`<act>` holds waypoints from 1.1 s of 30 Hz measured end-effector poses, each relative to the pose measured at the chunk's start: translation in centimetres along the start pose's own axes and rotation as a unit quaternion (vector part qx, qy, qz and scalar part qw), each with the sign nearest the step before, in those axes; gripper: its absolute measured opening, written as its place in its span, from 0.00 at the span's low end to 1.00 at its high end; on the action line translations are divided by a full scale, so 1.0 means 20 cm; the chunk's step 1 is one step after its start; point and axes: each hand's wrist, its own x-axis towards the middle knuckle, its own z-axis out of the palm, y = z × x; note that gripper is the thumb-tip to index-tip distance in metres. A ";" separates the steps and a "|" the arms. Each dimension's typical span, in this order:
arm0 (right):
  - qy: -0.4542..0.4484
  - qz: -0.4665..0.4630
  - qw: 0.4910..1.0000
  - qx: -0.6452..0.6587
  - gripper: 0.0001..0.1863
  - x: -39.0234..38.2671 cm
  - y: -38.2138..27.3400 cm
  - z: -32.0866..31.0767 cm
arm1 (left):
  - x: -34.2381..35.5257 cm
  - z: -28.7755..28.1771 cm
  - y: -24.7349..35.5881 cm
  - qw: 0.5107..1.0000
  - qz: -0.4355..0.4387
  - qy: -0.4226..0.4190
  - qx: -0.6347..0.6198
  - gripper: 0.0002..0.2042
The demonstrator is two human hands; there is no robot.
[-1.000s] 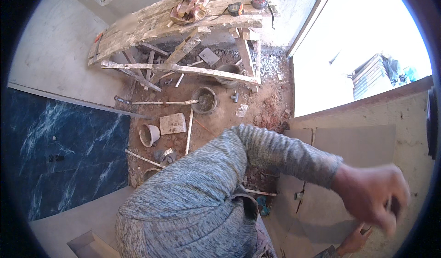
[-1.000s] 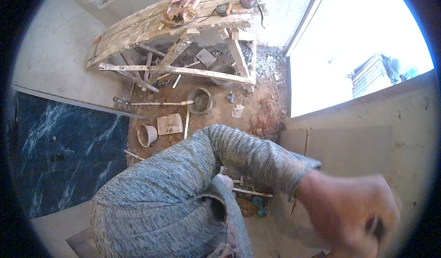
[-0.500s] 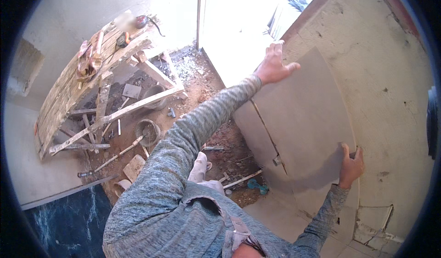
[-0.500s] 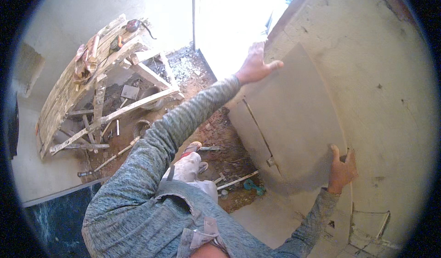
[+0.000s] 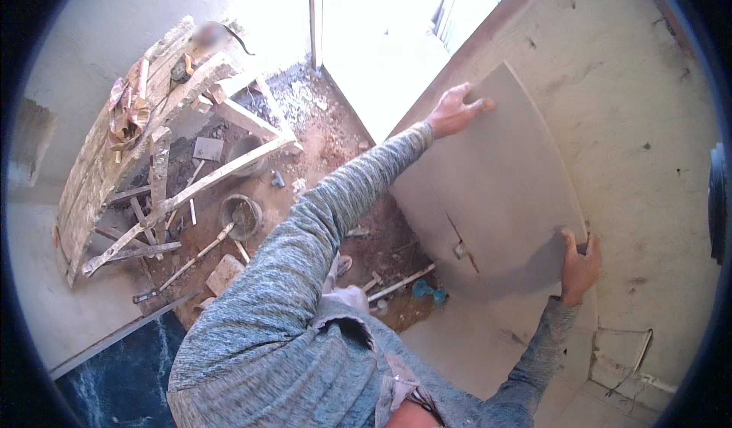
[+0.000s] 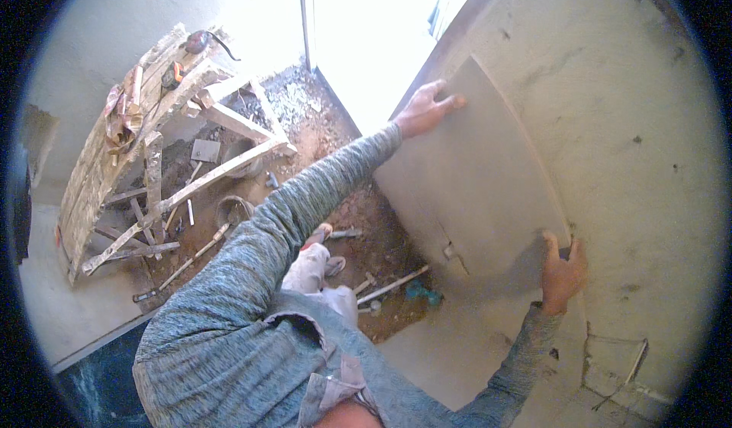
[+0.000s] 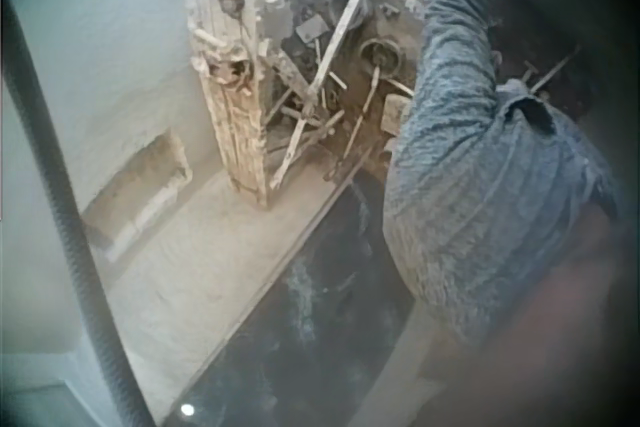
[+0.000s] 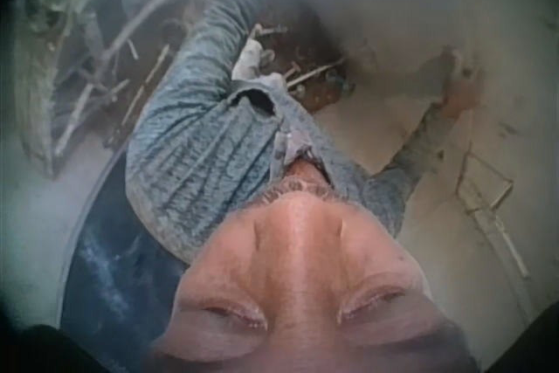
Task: The person taps a wall tile into place using a rubber mallet, applies mortar to the wall around a pipe by hand, and marks a second tile for cutting around the pipe with a marker.
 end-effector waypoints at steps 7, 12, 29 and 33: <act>-0.064 0.019 0.997 0.029 0.24 -0.06 -0.08 -0.14 | -0.11 -0.09 -0.01 0.999 0.034 0.017 0.019 0.47; -0.039 0.033 0.996 0.069 0.24 -0.17 -0.09 -0.23 | -0.24 -0.18 0.14 0.989 0.035 -0.068 -0.129 0.41; -0.198 -0.001 0.965 0.175 0.16 -0.85 -0.27 0.14 | -0.89 -0.31 -0.53 0.992 -0.085 -0.088 -0.017 0.25; -0.228 0.021 0.949 0.216 0.14 -1.06 -0.34 0.32 | -0.98 -0.30 -0.74 0.988 -0.071 -0.111 0.081 0.28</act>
